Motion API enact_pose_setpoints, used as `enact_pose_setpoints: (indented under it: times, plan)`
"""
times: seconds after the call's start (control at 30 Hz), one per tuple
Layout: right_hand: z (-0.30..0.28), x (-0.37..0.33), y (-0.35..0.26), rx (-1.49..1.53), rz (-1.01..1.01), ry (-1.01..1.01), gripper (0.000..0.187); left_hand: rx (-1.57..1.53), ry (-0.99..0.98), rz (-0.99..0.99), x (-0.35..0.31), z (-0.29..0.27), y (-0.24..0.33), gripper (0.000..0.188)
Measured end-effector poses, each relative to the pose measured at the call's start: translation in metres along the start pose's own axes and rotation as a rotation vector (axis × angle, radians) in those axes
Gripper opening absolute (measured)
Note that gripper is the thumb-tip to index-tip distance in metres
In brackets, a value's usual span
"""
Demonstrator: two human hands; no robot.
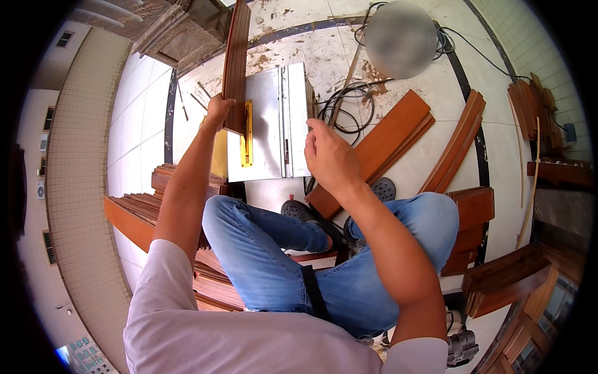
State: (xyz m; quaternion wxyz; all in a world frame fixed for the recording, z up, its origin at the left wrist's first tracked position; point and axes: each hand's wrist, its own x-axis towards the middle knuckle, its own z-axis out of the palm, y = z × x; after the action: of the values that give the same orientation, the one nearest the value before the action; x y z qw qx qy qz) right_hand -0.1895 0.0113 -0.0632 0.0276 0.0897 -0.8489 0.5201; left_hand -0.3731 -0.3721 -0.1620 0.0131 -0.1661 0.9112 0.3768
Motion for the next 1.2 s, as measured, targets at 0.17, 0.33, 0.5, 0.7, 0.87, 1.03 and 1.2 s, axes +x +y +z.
enact_pose_setpoints:
  times: [0.17,0.33,0.5,0.7,0.87,1.03,1.2]
  plan:
    - [0.003,-0.002,0.005,-0.051,-0.036,0.002,0.03,0.025,-0.017,0.024,-0.01,-0.001,0.007,0.043]
    - [0.007,-0.002,0.01,-0.107,-0.022,-0.048,0.035,0.106,0.016,0.027,-0.023,-0.001,0.008,0.041]
    - [0.011,0.002,0.002,-0.128,-0.026,-0.073,0.035,0.159,0.035,0.041,-0.046,-0.001,0.006,0.042]
    - [0.022,0.005,-0.018,-0.078,-0.106,-0.061,0.03,0.095,-0.009,0.046,-0.083,-0.007,-0.025,0.041]
    - [0.038,0.002,-0.035,-0.036,-0.191,-0.028,0.027,0.112,-0.03,0.088,-0.125,-0.012,-0.043,0.04]
    - [0.048,-0.003,-0.038,-0.056,-0.249,0.027,0.025,0.203,-0.003,0.129,-0.162,-0.017,-0.04,0.043]
    - [0.047,-0.008,-0.043,-0.036,-0.289,0.081,0.026,0.213,0.014,0.136,-0.185,-0.022,-0.036,0.04]
